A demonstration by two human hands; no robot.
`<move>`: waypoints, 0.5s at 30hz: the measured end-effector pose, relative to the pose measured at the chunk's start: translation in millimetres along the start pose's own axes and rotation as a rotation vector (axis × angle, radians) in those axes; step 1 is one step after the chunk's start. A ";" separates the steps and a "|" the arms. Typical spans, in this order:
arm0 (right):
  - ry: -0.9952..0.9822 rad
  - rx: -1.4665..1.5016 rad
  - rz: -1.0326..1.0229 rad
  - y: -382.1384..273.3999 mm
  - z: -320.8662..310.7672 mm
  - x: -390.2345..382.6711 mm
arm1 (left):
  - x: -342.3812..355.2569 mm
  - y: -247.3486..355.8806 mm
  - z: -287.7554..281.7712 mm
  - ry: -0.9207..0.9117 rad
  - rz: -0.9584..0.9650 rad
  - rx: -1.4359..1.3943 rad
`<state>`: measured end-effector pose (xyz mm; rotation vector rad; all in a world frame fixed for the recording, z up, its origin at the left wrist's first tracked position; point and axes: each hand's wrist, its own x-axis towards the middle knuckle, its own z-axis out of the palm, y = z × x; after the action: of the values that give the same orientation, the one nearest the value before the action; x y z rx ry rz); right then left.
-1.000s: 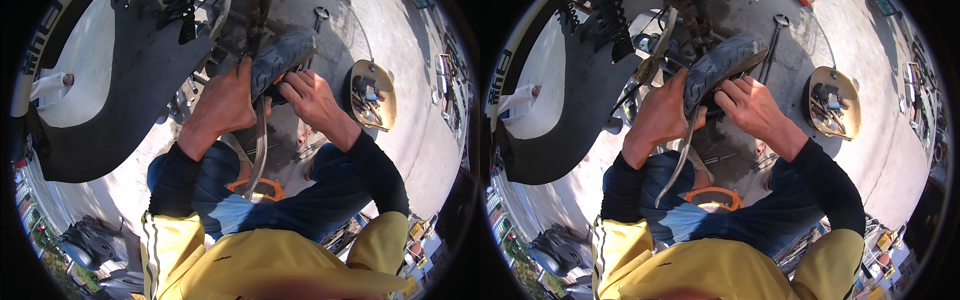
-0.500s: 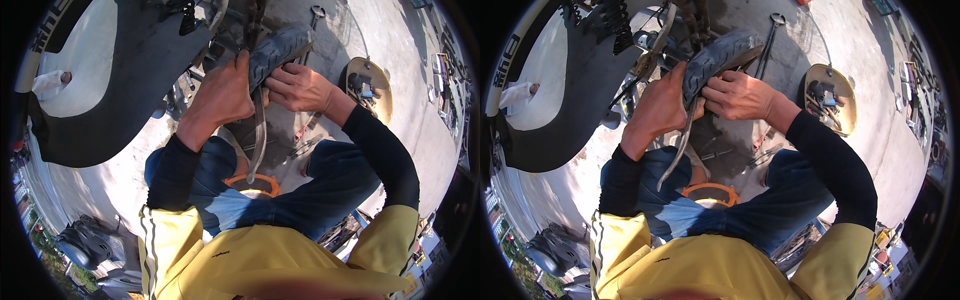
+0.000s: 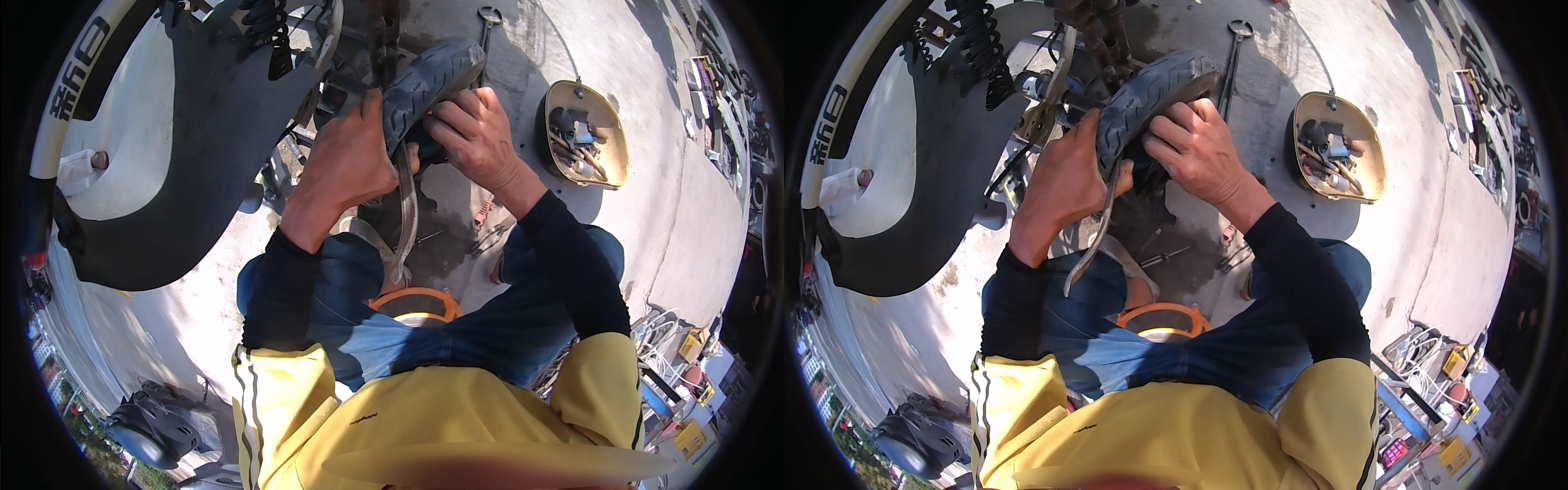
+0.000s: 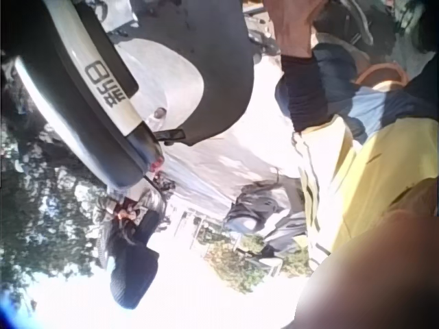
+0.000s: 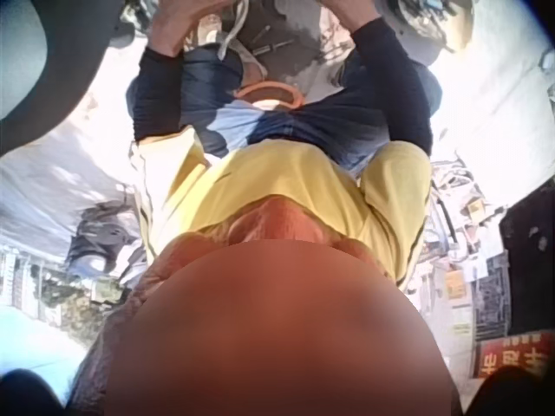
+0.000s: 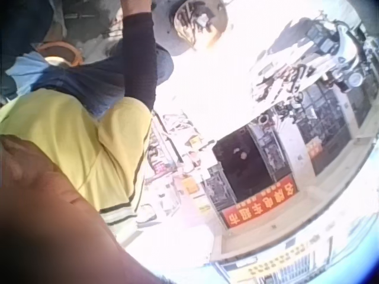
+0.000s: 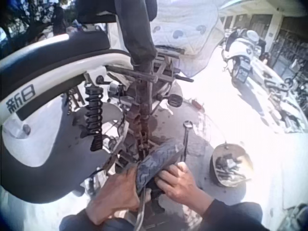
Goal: The person removes the old inner tube from a scooter tire using tire levers, then inserts a new inner tube and reseats the tire bead onto the rim. The task is performed outdoors on a paved surface with tools laid out nearby.
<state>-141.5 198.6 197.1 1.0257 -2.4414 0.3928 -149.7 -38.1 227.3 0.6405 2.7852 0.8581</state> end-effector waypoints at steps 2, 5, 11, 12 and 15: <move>0.009 -0.044 -0.094 8.5 -3.3 5.2 | 3.6 7.3 -2.5 -0.016 -0.007 0.015; -0.087 -0.013 -0.138 18.4 -8.0 1.9 | 5.9 10.7 -4.3 -0.035 -0.028 0.023; -0.084 0.258 0.422 -14.2 -59.4 -6.5 | 2.2 17.2 -1.7 -0.032 -0.070 0.091; 0.035 0.559 0.507 -5.1 -56.1 -16.2 | 2.5 22.3 0.2 -0.029 -0.073 0.099; 0.052 1.152 1.162 -47.3 -65.4 6.3 | -2.5 26.9 6.4 -0.025 -0.114 0.144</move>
<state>-91.3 190.4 260.0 -0.3007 -2.4010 2.2688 -136.3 -15.9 237.4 0.5039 2.8476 0.6280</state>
